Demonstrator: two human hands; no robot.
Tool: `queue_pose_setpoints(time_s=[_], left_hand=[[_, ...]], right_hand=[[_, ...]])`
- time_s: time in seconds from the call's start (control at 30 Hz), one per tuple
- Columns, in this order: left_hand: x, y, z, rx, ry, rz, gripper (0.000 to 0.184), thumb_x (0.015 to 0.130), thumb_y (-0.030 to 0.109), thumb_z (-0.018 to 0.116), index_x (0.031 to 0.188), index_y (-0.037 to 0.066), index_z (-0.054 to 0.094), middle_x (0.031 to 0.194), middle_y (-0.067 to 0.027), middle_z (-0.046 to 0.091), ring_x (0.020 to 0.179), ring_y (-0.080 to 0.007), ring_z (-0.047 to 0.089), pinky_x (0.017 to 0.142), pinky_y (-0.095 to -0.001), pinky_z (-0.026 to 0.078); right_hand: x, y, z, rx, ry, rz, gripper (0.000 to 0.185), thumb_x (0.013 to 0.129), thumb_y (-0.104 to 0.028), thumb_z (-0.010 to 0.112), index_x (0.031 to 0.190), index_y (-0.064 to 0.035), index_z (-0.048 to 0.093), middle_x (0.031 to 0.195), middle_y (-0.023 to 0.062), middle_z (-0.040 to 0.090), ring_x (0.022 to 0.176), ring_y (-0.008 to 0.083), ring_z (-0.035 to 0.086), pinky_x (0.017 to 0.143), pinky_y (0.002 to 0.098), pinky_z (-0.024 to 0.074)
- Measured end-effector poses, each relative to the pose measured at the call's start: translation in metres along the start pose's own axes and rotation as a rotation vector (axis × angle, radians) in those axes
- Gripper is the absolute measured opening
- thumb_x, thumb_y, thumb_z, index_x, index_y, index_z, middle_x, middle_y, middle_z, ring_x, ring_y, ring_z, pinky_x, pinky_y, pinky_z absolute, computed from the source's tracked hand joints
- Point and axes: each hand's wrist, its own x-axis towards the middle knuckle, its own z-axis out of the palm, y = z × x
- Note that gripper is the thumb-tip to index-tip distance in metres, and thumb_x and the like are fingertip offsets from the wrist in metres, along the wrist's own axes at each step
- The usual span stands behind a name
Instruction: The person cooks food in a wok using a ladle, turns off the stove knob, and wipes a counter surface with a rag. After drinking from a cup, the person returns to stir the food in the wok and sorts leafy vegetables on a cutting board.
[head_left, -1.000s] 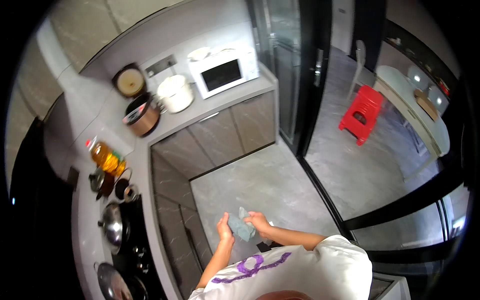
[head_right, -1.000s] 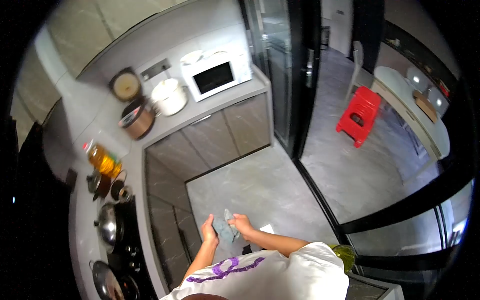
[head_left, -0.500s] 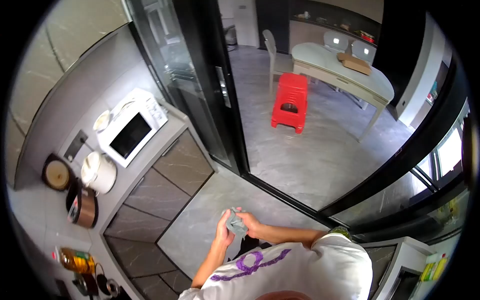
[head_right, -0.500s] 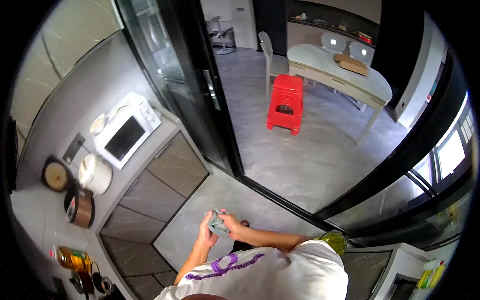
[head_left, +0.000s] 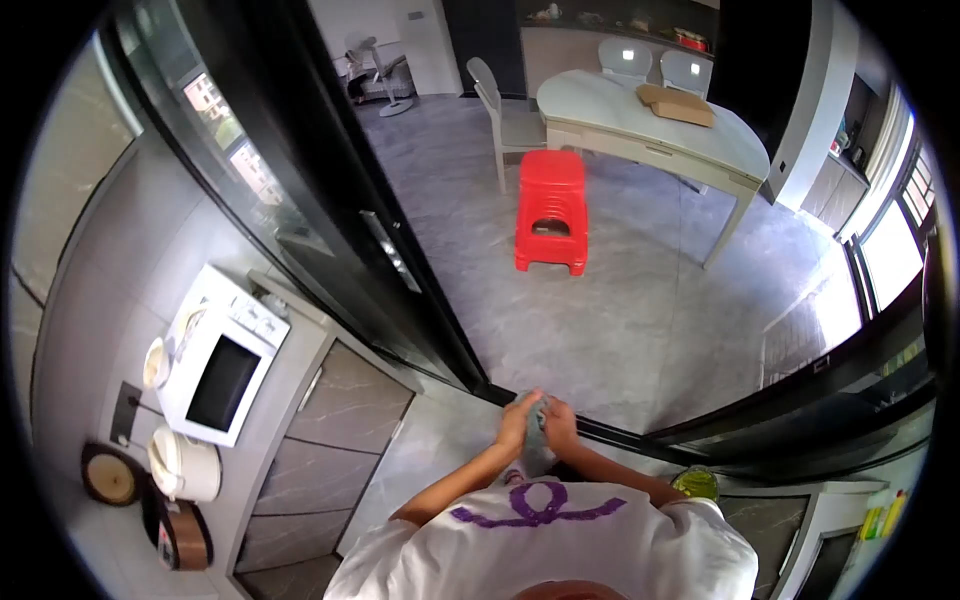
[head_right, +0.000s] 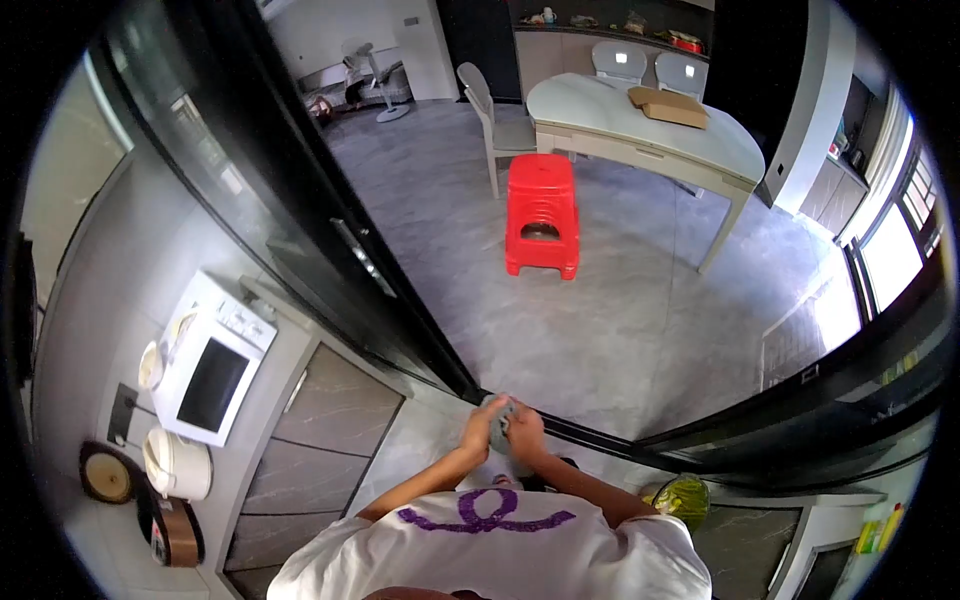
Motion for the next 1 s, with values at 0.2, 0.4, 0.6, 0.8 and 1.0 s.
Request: queue_pose_setpoints(time_s=[0.2,0.4,0.6,0.8,1.0], left_hand=[[0.089,-0.007,0.054,0.18,-0.143,-0.047,0.036,0.079,0.037,0.059,0.094,0.004,0.058,0.084,-0.0034,0.058,0.074,-0.0122,0.054,0.068,-0.0265,0.043],[0.185,0.021,0.136,0.259,-0.202,-0.06,0.05,0.079,0.048,0.054,0.095,0.0,0.056,0.086,-0.0081,0.059,0.075,-0.0161,0.056,0.064,-0.0276,0.046],[0.256,0.051,0.225,0.383,-0.189,-0.081,0.046,0.077,0.046,0.056,0.093,0.003,0.058,0.082,-0.0061,0.059,0.069,-0.0164,0.057,0.057,-0.0289,0.046],[0.313,0.055,0.317,0.204,-0.397,-0.233,0.029,0.079,0.03,0.061,0.094,0.004,0.059,0.086,-0.0045,0.06,0.075,-0.0136,0.057,0.068,-0.026,0.044],[0.38,0.044,0.431,0.184,-0.749,-0.405,0.029,0.081,0.03,0.058,0.098,0.007,0.057,0.091,-0.0037,0.059,0.082,-0.0129,0.056,0.073,-0.0278,0.044]], right_hand=[[0.093,0.028,-0.068,-0.313,0.209,0.103,0.011,0.076,-0.004,0.052,0.084,0.0018,0.054,0.072,0.0056,0.055,0.07,0.0146,0.049,0.064,0.0319,0.0408],[0.201,0.003,-0.155,0.3,0.373,0.28,0.014,0.075,-0.016,0.06,0.073,-0.0026,0.056,0.063,-0.0007,0.051,0.056,0.0086,0.046,0.051,0.0247,0.0369],[0.271,0.021,-0.249,-0.56,0.376,0.043,0.033,0.079,-0.024,0.052,0.107,-0.0053,0.053,0.089,0.0117,0.06,0.079,0.0235,0.058,0.068,0.0317,0.0449],[0.296,-0.024,-0.286,-0.29,0.054,0.123,0.044,0.076,-0.018,0.052,0.118,-0.0065,0.045,0.102,0.0121,0.056,0.09,0.022,0.056,0.078,0.0315,0.0434],[0.347,-0.058,-0.377,0.598,0.033,0.32,0.04,0.077,-0.016,0.054,0.116,-0.0075,0.047,0.103,0.0056,0.055,0.09,0.0147,0.053,0.078,0.0278,0.0434]])
